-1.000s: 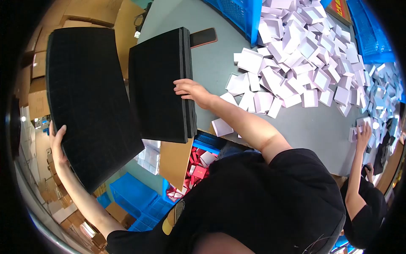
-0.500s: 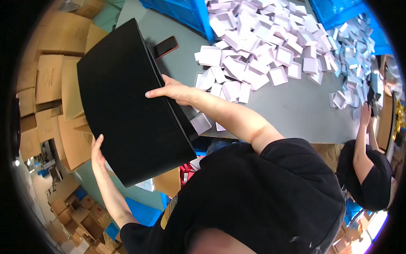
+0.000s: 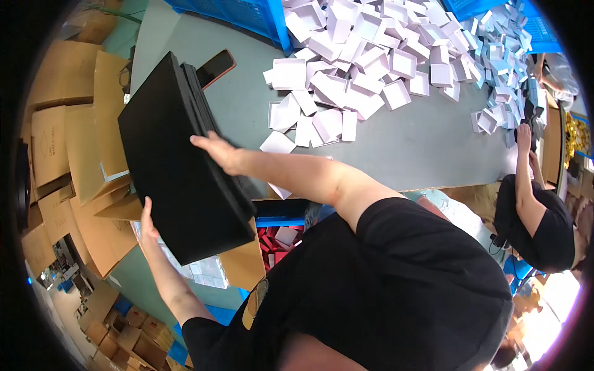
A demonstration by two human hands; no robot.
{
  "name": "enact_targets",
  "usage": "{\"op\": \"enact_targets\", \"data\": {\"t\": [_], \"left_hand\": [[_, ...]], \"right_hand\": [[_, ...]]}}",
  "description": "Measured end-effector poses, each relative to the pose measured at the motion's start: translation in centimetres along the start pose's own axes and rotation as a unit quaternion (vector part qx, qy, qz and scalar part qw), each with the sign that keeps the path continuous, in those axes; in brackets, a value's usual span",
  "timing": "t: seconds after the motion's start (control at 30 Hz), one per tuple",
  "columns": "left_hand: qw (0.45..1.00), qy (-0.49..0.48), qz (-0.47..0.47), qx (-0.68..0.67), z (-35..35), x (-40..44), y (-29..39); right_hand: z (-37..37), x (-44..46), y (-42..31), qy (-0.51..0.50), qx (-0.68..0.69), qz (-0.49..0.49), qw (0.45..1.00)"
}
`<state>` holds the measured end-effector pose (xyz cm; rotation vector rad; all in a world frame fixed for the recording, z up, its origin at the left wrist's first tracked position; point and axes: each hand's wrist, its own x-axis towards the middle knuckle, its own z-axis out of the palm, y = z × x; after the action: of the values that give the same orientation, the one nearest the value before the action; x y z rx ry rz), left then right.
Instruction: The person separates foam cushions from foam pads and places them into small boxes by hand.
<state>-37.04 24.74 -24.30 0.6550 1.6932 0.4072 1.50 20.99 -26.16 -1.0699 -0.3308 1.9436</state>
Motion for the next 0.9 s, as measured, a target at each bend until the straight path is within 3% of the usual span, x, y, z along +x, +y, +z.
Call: {"op": "enact_targets", "data": {"t": [0.1,0.13,0.2,0.3,0.33,0.37,0.43,0.53,0.67,0.73,0.77,0.9], "left_hand": [[0.999,0.010,0.015,0.047,-5.9,1.1,0.8],[0.998,-0.001,0.010,0.063,-7.0,0.8,1.8],[0.989,0.058,0.010,0.139,-7.2,0.5,3.3],[0.987,0.045,0.039,0.152,-3.8,0.4,3.3],[0.969,0.105,0.120,0.190,-3.1,1.5,1.7],[0.950,0.195,0.101,0.223,-1.3,1.1,1.5],[0.975,0.137,0.106,0.139,0.1,-0.3,2.2],[0.978,0.132,0.099,0.130,-3.2,2.0,0.9],[0.965,0.154,0.134,0.165,-1.0,0.6,-0.7],[0.971,0.177,0.077,0.142,-0.4,-0.1,-1.6],[0.972,0.190,0.050,0.126,-0.1,-0.1,-1.9],[0.974,0.180,-0.007,0.137,-1.1,1.0,-2.2]], "right_hand": [[3.3,-2.9,1.0,0.007,-0.116,-0.018,0.993],[3.6,-2.9,1.3,-0.005,-0.178,0.015,0.984],[3.4,-1.1,2.2,-0.011,-0.335,0.076,0.939],[2.8,0.5,1.5,0.010,-0.413,0.052,0.909],[2.8,0.4,1.0,0.015,-0.422,0.030,0.906],[2.7,0.4,0.6,0.020,-0.432,0.008,0.902],[2.6,0.7,0.5,0.040,-0.436,-0.043,0.898],[3.0,2.7,1.0,0.075,-0.434,-0.123,0.889],[0.9,2.0,0.7,0.146,-0.463,-0.188,0.853],[-2.8,-1.8,1.0,0.143,-0.553,-0.339,0.748],[-4.9,-3.7,2.0,0.120,-0.648,-0.388,0.645],[-9.7,-9.2,4.3,-0.199,-0.839,-0.276,0.425]]}}
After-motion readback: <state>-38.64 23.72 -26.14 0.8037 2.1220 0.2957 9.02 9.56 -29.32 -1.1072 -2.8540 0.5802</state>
